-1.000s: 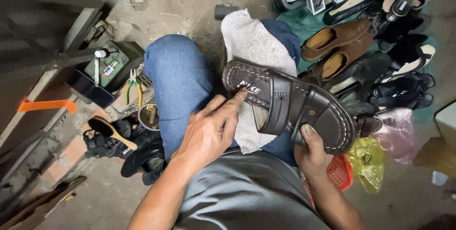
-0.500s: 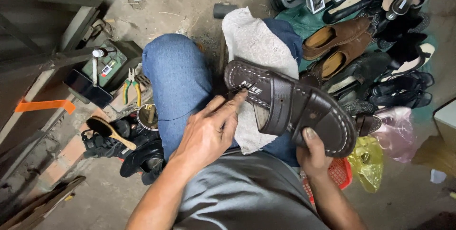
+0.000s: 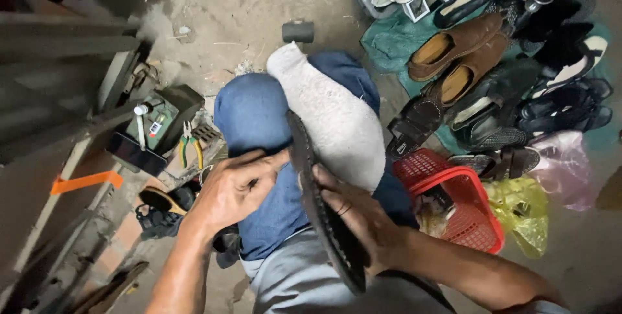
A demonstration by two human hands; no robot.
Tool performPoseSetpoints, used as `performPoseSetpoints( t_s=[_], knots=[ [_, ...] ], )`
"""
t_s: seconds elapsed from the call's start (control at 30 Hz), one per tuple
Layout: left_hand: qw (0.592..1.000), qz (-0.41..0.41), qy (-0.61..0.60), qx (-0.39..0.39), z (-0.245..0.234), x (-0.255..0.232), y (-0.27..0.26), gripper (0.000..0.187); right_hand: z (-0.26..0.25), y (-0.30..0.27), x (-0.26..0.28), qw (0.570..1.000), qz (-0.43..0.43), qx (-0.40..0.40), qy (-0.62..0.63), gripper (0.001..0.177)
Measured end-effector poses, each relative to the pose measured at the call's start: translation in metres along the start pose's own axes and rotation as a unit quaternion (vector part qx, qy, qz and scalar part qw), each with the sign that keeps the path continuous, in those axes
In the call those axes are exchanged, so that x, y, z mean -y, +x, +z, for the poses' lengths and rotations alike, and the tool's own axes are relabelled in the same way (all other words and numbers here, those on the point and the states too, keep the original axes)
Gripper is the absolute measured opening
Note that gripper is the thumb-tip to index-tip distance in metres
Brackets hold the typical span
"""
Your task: Hand-stitching the sole of a brown sandal using a needle and thread while sitting on the floor.
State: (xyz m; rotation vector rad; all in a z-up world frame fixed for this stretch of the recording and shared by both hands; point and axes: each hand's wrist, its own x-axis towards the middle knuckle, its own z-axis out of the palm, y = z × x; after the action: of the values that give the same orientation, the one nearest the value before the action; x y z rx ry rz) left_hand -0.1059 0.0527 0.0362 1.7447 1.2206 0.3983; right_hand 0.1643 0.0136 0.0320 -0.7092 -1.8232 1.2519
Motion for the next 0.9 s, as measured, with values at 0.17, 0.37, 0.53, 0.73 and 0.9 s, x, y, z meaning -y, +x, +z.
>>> performPoseSetpoints(
  t_s=[0.17, 0.37, 0.53, 0.73, 0.9],
  knots=[
    [0.999, 0.010, -0.028, -0.013, -0.001, 0.006, 0.006, 0.032, -0.005, 0.014, 0.002, 0.998, -0.043, 0.033, -0.034, 0.074],
    [1.000, 0.003, -0.018, -0.004, 0.005, 0.012, 0.009, 0.032, -0.010, 0.016, 0.001, 0.998, -0.029, 0.046, -0.035, 0.076],
    [0.998, 0.010, -0.052, -0.041, 0.011, -0.002, 0.020, 0.029, -0.011, 0.017, 0.001, 0.998, -0.029, 0.042, -0.046, 0.071],
    [0.994, 0.035, -0.059, -0.084, 0.026, 0.012, 0.003, 0.024, -0.010, 0.004, 0.007, 0.998, -0.017, 0.055, -0.026, 0.074],
    [0.991, 0.069, -0.025, -0.109, 0.029, -0.012, -0.021, 0.026, 0.002, -0.014, 0.017, 0.994, -0.075, 0.068, -0.049, 0.080]
  ],
)
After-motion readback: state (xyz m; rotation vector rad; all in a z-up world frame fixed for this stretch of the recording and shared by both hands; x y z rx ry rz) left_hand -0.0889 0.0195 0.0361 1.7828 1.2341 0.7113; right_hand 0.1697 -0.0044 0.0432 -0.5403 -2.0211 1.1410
